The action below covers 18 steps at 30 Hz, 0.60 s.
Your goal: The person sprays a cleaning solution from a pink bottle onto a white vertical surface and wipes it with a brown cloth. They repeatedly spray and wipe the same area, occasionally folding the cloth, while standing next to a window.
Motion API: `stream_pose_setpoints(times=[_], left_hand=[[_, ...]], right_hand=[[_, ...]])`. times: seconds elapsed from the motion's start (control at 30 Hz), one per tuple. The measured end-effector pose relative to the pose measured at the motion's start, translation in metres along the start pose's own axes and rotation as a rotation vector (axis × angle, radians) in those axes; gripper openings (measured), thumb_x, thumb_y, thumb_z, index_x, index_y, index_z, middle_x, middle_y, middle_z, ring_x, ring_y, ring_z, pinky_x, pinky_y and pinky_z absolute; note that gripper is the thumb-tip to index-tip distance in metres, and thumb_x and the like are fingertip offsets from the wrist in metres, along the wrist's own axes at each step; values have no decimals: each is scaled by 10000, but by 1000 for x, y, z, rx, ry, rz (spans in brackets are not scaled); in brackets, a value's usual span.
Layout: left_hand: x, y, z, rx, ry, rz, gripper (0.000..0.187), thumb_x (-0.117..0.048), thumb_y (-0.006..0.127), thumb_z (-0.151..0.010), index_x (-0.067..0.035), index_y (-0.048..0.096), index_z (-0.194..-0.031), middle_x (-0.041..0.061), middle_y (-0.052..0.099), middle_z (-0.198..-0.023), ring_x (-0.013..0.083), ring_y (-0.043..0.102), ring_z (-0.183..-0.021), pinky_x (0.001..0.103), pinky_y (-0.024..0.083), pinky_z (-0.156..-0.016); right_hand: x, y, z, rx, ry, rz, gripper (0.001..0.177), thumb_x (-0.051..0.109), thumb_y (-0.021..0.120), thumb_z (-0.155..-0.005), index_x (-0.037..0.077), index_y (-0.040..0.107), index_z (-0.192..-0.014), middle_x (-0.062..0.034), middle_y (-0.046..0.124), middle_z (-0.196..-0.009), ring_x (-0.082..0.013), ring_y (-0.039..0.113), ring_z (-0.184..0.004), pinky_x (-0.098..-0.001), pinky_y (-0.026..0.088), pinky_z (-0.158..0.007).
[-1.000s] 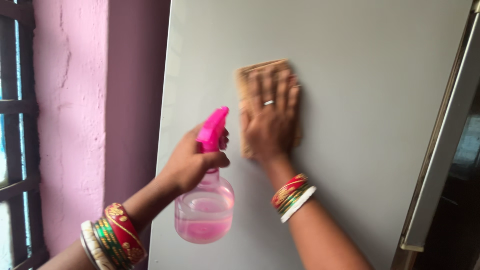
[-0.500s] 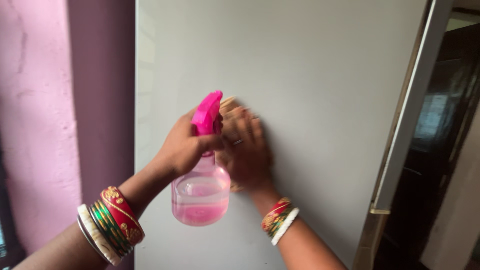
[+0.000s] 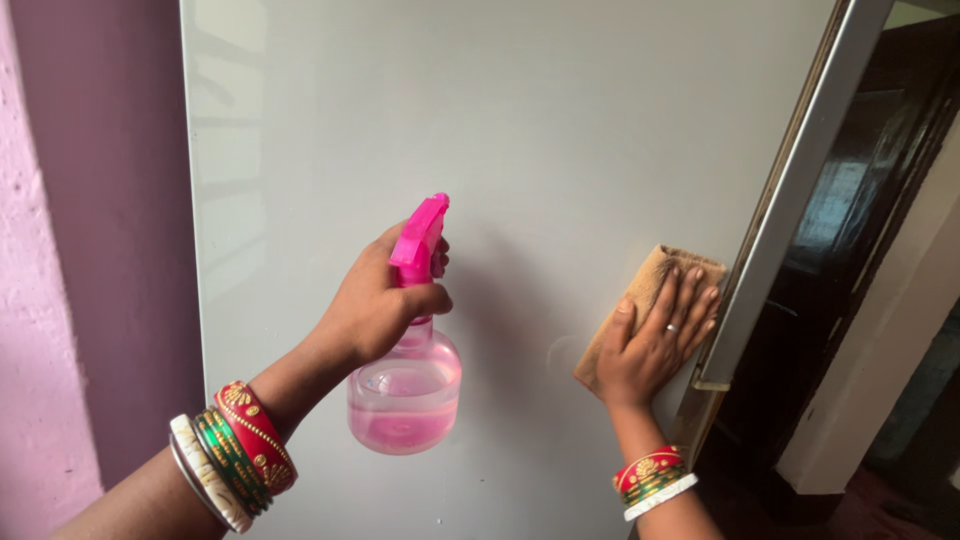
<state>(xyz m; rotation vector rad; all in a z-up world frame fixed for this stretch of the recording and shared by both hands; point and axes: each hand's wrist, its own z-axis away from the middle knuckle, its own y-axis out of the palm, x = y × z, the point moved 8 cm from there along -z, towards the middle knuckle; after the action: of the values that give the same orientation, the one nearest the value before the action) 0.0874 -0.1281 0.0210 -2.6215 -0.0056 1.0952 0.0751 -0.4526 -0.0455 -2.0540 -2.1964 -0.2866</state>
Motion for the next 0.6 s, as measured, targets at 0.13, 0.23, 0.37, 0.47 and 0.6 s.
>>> stream_pose_setpoints(times=[0.13, 0.23, 0.37, 0.47, 0.6], left_hand=[[8, -8, 12, -22, -33, -35, 476, -129, 697, -622, -50, 600, -1081, 59, 649, -994, 203, 651, -934, 349, 542, -840], [12, -21, 21, -57, -37, -78, 502, -140, 692, -624, -50, 600, -1109, 68, 650, -1040, 212, 655, -965, 356, 545, -852], [17, -42, 36, -91, -48, -136, 527, -147, 696, -631, -40, 596, -1137, 90, 645, -1100, 224, 655, -1011, 358, 545, -881], [21, -63, 50, -126, -70, -187, 532, -156, 693, -637, -38, 593, -1145, 94, 654, -1119, 229, 665, -1017, 360, 545, -889], [25, -86, 70, -169, -60, -286, 542, -183, 687, -647, -43, 581, -1161, 99, 635, -1132, 259, 661, -1025, 373, 528, -897]], right_hand=[[21, 6, 14, 26, 55, 29, 706, 471, 415, -1083, 12, 352, -1617, -206, 254, -1709, -473, 113, -1584, -612, 47, -1267], [59, 12, 17, 46, -7, 13, 699, 494, 428, -1081, 48, 365, -1616, -196, 261, -1707, -477, 127, -1585, -613, 65, -1275], [128, 22, 25, 73, -151, 15, 671, 513, 443, -1074, 118, 389, -1613, -162, 286, -1699, -495, 149, -1566, -612, 90, -1274], [182, 33, 41, 182, -259, -30, 637, 491, 436, -1070, 146, 400, -1605, -126, 308, -1693, -448, 199, -1572, -625, 110, -1262], [248, 33, 70, 202, -498, -95, 580, 416, 499, -1078, 171, 412, -1597, -109, 315, -1683, -452, 219, -1555, -614, 162, -1262]])
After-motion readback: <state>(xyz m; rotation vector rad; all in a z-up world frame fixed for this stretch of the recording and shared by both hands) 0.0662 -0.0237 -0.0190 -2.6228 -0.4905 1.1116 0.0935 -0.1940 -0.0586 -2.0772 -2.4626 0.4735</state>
